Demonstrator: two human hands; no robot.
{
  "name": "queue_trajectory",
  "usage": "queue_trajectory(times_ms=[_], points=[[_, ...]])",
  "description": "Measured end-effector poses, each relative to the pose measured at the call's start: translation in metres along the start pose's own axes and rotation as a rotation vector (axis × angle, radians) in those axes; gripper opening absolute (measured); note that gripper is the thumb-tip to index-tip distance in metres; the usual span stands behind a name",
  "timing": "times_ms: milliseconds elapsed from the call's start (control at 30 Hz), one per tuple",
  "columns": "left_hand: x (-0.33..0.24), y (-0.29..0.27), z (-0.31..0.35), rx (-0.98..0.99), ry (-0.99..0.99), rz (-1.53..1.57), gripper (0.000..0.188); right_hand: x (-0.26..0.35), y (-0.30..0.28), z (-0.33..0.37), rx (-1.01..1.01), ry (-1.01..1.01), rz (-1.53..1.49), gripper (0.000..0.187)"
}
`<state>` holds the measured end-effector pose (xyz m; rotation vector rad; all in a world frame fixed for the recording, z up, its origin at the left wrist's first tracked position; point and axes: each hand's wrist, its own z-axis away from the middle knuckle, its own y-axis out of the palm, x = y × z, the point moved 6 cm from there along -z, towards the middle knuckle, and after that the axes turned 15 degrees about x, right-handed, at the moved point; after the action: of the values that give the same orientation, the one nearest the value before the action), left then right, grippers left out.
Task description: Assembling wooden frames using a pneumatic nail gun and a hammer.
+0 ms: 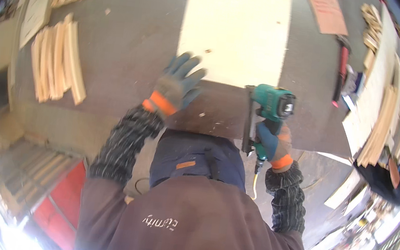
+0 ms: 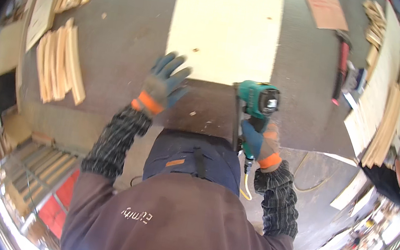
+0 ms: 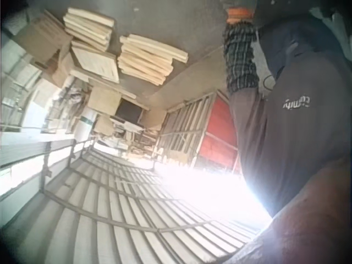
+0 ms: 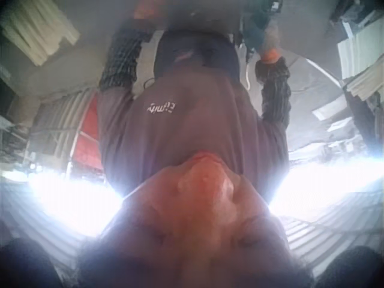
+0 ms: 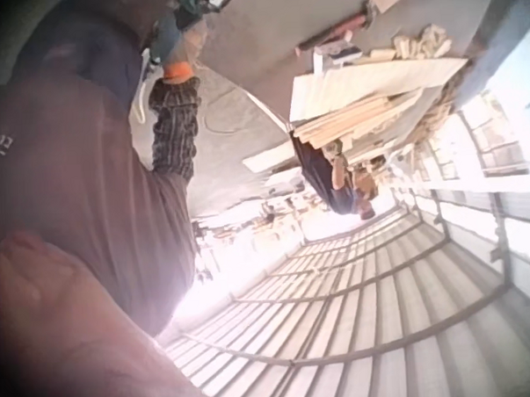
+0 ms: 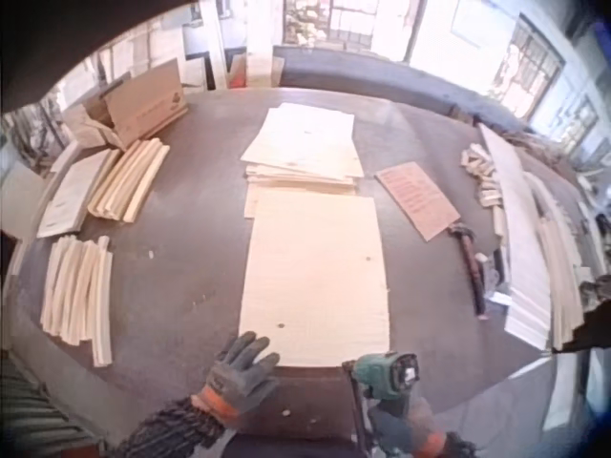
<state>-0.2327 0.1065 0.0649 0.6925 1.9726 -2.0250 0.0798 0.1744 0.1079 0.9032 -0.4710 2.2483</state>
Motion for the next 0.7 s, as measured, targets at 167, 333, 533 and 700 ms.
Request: queue_trajectory(times_ms=[167,333,533,700], points=[[-0.074,0.016,-0.004,0.129,-0.026,0.492,0.057,0.011,-0.017,0.008,0.100,-0.199,-0.164,0.033],[-0.173,0.074,-0.029,0.177,-0.224,1.448,0.086,-0.008,-0.039,0.015,0.148,-0.293,-0.784,0.010],[-0.205,0.095,-0.064,0.297,-0.133,1.020,0.096,-0.050,-0.069,0.036,0.042,-0.420,-0.788,0.013],[-0.232,0.112,-0.080,0.421,-0.021,0.877,0.093,-0.082,-0.102,0.055,-0.167,-0.474,-0.426,0.020]])
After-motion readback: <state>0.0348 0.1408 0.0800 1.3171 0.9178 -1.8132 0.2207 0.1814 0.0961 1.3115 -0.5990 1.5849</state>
